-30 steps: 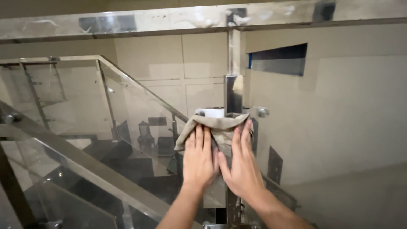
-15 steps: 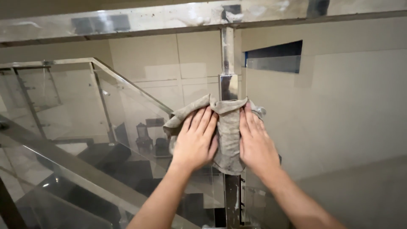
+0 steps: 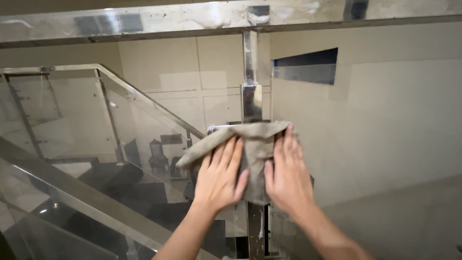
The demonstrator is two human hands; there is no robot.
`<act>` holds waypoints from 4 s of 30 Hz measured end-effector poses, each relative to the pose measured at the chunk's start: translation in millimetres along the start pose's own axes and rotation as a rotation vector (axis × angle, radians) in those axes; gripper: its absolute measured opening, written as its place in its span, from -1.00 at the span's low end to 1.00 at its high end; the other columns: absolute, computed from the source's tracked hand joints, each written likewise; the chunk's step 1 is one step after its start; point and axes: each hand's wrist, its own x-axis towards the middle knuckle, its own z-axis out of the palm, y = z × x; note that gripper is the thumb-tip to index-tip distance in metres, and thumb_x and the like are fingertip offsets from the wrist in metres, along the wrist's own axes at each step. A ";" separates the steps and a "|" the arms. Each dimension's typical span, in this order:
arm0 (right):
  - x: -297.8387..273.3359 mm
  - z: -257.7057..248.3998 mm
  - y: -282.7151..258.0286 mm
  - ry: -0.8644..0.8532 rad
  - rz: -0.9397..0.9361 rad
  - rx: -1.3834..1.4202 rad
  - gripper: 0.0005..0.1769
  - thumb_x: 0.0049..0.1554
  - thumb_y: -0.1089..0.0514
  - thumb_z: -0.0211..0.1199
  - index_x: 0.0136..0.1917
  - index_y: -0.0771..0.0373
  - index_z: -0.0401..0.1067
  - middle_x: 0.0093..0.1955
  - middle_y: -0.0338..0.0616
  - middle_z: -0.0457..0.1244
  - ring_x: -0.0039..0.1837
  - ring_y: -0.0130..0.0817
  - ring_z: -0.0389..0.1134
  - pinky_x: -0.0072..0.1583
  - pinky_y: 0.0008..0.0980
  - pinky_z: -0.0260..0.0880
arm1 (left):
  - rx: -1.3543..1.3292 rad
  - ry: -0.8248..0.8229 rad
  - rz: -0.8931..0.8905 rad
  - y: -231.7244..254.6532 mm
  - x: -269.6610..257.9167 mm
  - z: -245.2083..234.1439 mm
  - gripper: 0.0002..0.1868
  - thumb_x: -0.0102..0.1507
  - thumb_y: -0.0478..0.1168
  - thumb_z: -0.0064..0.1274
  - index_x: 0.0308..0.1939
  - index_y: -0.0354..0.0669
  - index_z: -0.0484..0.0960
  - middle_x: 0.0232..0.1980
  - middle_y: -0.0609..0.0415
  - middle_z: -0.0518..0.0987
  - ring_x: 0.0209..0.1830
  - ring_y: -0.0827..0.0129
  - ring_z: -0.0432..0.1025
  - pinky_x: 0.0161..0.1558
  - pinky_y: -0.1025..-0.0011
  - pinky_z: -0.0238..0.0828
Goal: Cleaning a glass and stainless steel staircase railing using a spray bottle and a cloth.
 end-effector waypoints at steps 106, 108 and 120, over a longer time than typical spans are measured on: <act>137.0 25.8 -10.5 0.014 0.544 0.650 -0.62 0.30 -0.02 0.20 0.20 0.31 0.31 -0.01 0.04 0.40 0.03 -0.29 0.41 0.09 -0.27 0.40 | -1.256 0.299 -0.741 14.5 161.6 7.9 -0.42 0.37 -0.05 -0.08 0.42 -0.26 0.35 0.20 -0.12 0.61 0.18 0.21 0.49 0.20 0.36 0.37; 125.9 33.8 -5.2 0.112 0.374 0.786 -0.68 0.31 0.04 0.11 0.19 0.32 0.29 0.07 -0.14 0.43 0.10 -0.43 0.45 0.10 -0.36 0.43 | -1.317 0.318 -0.776 18.3 153.0 10.6 -0.40 0.39 -0.05 -0.11 0.47 -0.24 0.27 0.25 -0.13 0.57 0.23 0.22 0.46 0.25 0.37 0.33; 76.5 1.5 -50.2 0.176 0.431 0.706 -0.61 0.19 0.18 0.18 0.28 0.30 0.33 0.02 0.03 0.42 0.06 -0.36 0.46 0.06 -0.31 0.43 | -1.245 0.253 -0.839 46.0 108.8 -14.6 -0.40 0.41 -0.25 -0.19 0.58 -0.14 0.24 0.17 -0.31 0.61 0.02 0.04 0.52 0.09 0.21 0.46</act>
